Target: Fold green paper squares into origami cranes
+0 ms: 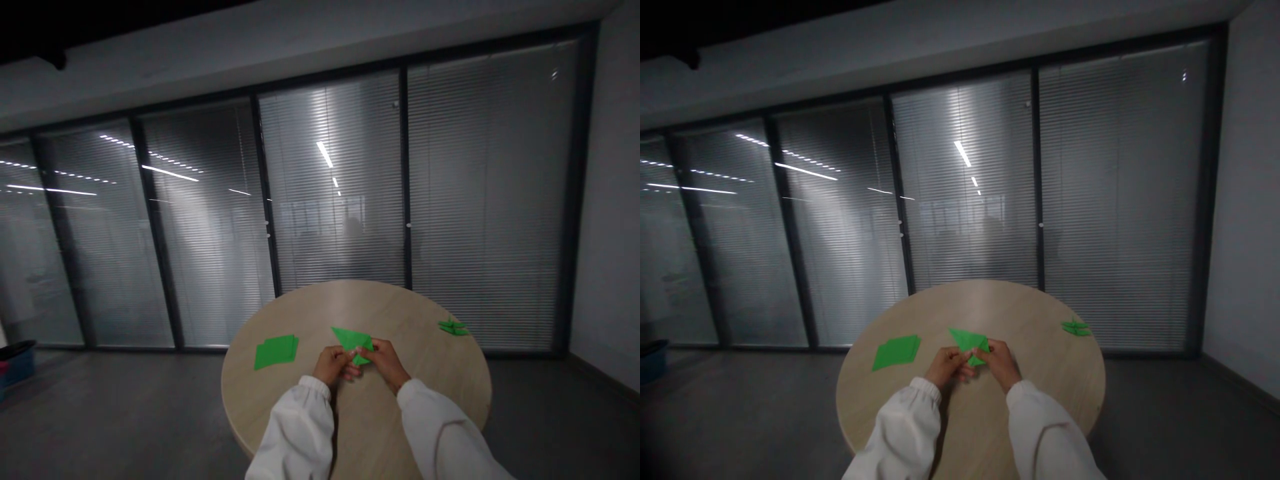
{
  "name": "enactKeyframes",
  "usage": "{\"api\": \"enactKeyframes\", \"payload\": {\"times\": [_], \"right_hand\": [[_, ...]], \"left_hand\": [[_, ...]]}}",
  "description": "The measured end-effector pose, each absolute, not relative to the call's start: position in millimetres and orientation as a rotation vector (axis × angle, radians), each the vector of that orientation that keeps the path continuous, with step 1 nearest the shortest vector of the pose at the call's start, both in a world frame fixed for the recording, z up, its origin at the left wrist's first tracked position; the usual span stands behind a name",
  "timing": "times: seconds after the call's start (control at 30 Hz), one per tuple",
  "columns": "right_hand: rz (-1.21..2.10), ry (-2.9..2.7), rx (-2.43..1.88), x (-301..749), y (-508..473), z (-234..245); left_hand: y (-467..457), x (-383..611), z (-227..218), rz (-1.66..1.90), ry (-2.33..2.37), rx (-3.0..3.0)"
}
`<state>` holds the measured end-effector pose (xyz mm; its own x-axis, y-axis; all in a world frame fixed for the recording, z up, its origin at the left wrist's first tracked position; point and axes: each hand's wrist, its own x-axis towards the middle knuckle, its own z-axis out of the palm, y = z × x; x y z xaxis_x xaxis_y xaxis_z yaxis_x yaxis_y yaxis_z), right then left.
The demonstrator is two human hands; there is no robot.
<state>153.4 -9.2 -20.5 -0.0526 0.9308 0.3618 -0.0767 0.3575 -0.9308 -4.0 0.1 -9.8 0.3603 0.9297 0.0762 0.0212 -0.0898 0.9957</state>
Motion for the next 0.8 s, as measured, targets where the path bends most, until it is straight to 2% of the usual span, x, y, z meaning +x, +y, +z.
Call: {"api": "enactKeyframes", "payload": {"times": [0.2, 0.47, 0.8], "right_hand": [[1.024, -1.329, -0.834, 151.6, -12.8, -17.9], [1.022, -1.312, -0.843, 154.2, -14.4, -15.8], [1.044, -1.284, -0.850, 154.6, -5.2, -26.5]], "left_hand": [[0.2, -5.6, -9.2, 1.000, 0.891, 1.515], [-0.1, -4.1, -12.3, 0.813, 0.855, 1.535], [4.7, -5.2, -15.2, 0.944, 0.921, 1.574]]}}
